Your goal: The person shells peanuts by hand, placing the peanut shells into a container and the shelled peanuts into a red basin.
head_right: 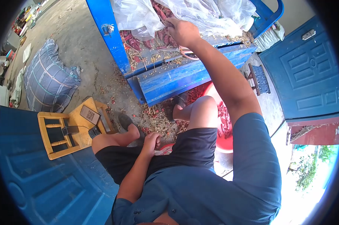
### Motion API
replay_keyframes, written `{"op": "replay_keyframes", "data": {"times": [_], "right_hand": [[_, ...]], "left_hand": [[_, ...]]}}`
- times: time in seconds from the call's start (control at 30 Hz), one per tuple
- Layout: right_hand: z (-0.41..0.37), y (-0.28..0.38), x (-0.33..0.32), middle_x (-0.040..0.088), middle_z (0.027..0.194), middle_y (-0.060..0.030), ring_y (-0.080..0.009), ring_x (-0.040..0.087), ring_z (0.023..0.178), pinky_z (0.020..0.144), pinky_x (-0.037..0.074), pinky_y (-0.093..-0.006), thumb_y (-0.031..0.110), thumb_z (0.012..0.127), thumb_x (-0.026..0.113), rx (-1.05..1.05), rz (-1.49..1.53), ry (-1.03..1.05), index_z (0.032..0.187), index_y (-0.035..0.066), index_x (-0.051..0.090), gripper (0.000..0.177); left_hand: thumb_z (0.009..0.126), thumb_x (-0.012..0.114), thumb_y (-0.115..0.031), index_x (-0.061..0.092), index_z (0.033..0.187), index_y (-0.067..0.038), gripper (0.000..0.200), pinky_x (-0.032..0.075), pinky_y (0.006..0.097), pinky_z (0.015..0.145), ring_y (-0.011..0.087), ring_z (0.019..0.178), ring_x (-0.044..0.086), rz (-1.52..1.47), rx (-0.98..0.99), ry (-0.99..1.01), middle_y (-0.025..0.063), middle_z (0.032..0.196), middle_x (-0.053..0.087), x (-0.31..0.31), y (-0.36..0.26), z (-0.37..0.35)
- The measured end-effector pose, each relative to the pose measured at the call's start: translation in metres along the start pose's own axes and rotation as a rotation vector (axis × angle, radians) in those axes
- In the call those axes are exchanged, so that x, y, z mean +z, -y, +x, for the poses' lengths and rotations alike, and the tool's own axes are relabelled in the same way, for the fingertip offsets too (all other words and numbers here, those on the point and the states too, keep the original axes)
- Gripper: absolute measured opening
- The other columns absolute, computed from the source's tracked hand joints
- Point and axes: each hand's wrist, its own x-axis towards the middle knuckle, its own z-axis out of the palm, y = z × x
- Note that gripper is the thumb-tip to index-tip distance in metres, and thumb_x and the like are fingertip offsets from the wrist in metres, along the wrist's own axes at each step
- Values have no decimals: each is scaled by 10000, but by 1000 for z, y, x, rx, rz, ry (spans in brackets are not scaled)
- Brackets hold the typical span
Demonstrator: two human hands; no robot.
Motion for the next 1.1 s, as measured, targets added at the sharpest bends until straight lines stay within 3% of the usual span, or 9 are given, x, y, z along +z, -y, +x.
{"op": "replay_keyframes", "data": {"times": [0.1, 0.17, 0.2, 0.23, 0.43, 0.6, 0.87, 0.93, 1.1], "right_hand": [[-16, -8, -9, 731, 964, -135, -309, 705, 892, 814, 535, -405, 341, 947, 598, -22, 324, -126, 1229, 123, 657, 361], [-45, -4, -18, 690, 763, -93, -170, 668, 622, 664, 524, -324, 304, 981, 612, 70, 652, -58, 1084, 3, 653, 321], [-71, 7, -27, 658, 735, -46, -118, 628, 625, 627, 507, -297, 291, 990, 615, 149, 954, 88, 1001, 9, 641, 284], [-97, 10, -16, 629, 732, -6, -77, 601, 658, 586, 478, -262, 281, 1003, 600, 72, 895, -3, 945, 27, 622, 262], [-305, 49, 88, 695, 912, 17, -58, 620, 723, 597, 487, -213, 223, 949, 672, 518, 1362, 979, 1077, 94, 650, 183], [-372, 82, 139, 671, 872, 6, -62, 619, 747, 666, 506, -218, 164, 931, 697, 405, 1488, 1164, 1057, 46, 641, 182], [-375, 108, 134, 680, 964, -29, -126, 659, 857, 756, 534, -307, 157, 869, 745, 68, 1180, 950, 1005, 71, 710, 164], [-380, 116, 136, 663, 1063, -80, -239, 652, 993, 858, 514, -377, 202, 799, 775, -91, 919, 390, 974, 108, 748, 201], [-383, 122, 146, 633, 1133, -125, -322, 591, 1106, 958, 464, -424, 242, 780, 762, 8, 769, 190, 973, 117, 757, 231]], "left_hand": [[917, 544, -210, 646, 869, -94, 162, 305, 234, 441, 64, 498, 423, 12, -5, -1, -53, 605, 462, 5, -4, -4], [925, 538, -199, 646, 866, -78, 172, 314, 232, 444, 71, 494, 430, 16, -1, -3, -44, 606, 471, 6, -2, -4], [933, 532, -187, 646, 862, -62, 183, 323, 231, 446, 77, 490, 437, 16, 4, -12, -34, 608, 481, 6, -3, -4], [933, 532, -187, 646, 862, -62, 183, 323, 231, 446, 77, 490, 437, 13, 11, -10, -34, 608, 481, 7, -4, -6], [931, 520, -182, 637, 849, -75, 178, 336, 238, 460, 79, 500, 443, 13, 6, -6, -29, 625, 495, -7, 11, 8], [936, 502, -163, 602, 817, -73, 180, 438, 273, 525, 113, 580, 533, -24, 19, -26, 21, 697, 574, -3, 5, -5], [945, 502, -186, 651, 957, -27, 218, 488, 269, 553, 161, 663, 623, -160, 94, -43, 80, 770, 643, -30, 9, 9], [963, 484, -214, 635, 997, -33, 238, 513, 278, 556, 181, 674, 644, -267, 43, 9, 90, 805, 658, -34, 7, 1], [980, 460, -247, 619, 1000, -63, 245, 524, 295, 529, 171, 628, 632, -285, 50, -40, 74, 802, 655, -23, 8, 5]]}}
